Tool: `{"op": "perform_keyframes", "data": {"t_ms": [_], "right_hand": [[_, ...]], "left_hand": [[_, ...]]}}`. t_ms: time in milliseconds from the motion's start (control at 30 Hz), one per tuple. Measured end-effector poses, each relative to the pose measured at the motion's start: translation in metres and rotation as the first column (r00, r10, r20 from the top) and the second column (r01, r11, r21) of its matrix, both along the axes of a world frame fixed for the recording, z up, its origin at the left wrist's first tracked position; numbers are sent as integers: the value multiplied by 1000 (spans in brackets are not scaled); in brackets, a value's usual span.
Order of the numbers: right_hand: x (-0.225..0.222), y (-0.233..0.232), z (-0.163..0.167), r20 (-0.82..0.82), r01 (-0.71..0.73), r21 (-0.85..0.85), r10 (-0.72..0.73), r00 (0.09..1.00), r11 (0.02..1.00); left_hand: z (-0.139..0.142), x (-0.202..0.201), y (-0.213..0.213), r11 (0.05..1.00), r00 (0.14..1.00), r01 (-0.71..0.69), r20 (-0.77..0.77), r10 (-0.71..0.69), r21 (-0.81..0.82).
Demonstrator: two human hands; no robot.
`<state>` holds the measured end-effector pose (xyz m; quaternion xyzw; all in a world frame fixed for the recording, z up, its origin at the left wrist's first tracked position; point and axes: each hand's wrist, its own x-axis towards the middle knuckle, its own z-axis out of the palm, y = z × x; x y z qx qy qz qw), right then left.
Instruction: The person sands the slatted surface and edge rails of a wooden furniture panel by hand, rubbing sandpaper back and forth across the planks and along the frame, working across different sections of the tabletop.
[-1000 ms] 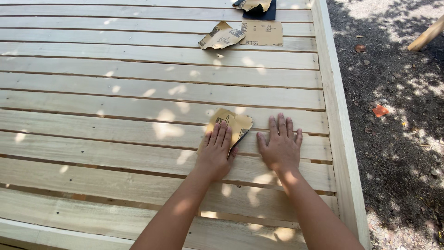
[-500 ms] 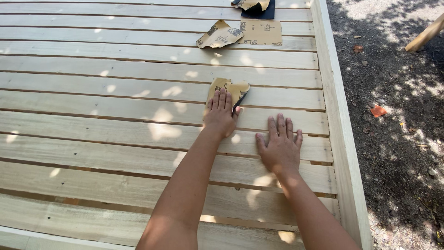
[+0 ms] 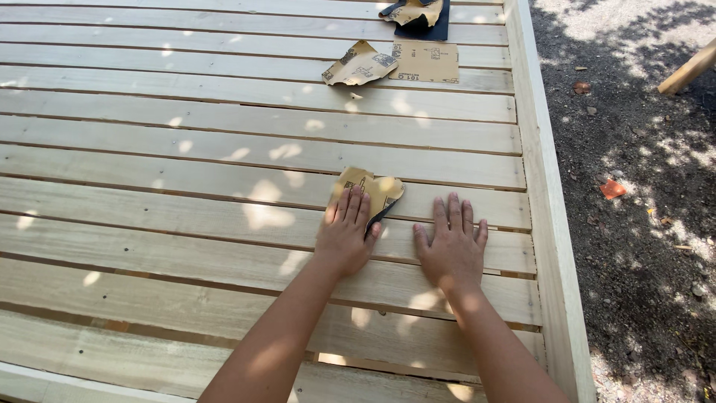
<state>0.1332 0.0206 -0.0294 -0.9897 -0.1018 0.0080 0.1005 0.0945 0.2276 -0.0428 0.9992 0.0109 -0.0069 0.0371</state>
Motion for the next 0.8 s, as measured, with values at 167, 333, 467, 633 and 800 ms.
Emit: {"op": "perform_keyframes", "data": {"t_ms": [167, 333, 467, 633, 800], "right_hand": [[2, -2, 0, -25, 3, -15, -3, 1000, 1000], [4, -1, -2, 0, -8, 12, 8, 1000, 1000], [3, 1, -3, 10, -22, 20, 21, 1000, 1000], [1, 1, -4, 4, -9, -4, 9, 1000, 1000], [1, 0, -4, -5, -9, -8, 9, 1000, 1000]], "left_hand": [[12, 94, 1, 988, 992, -123, 6, 124, -98], [0, 20, -8, 996, 999, 6, 52, -2, -90], [0, -77, -16, 989, 997, 83, 14, -82, -119], [1, -39, -11, 996, 999, 49, -16, -50, -74], [8, 75, 5, 993, 999, -28, -47, 23, -111]]}}
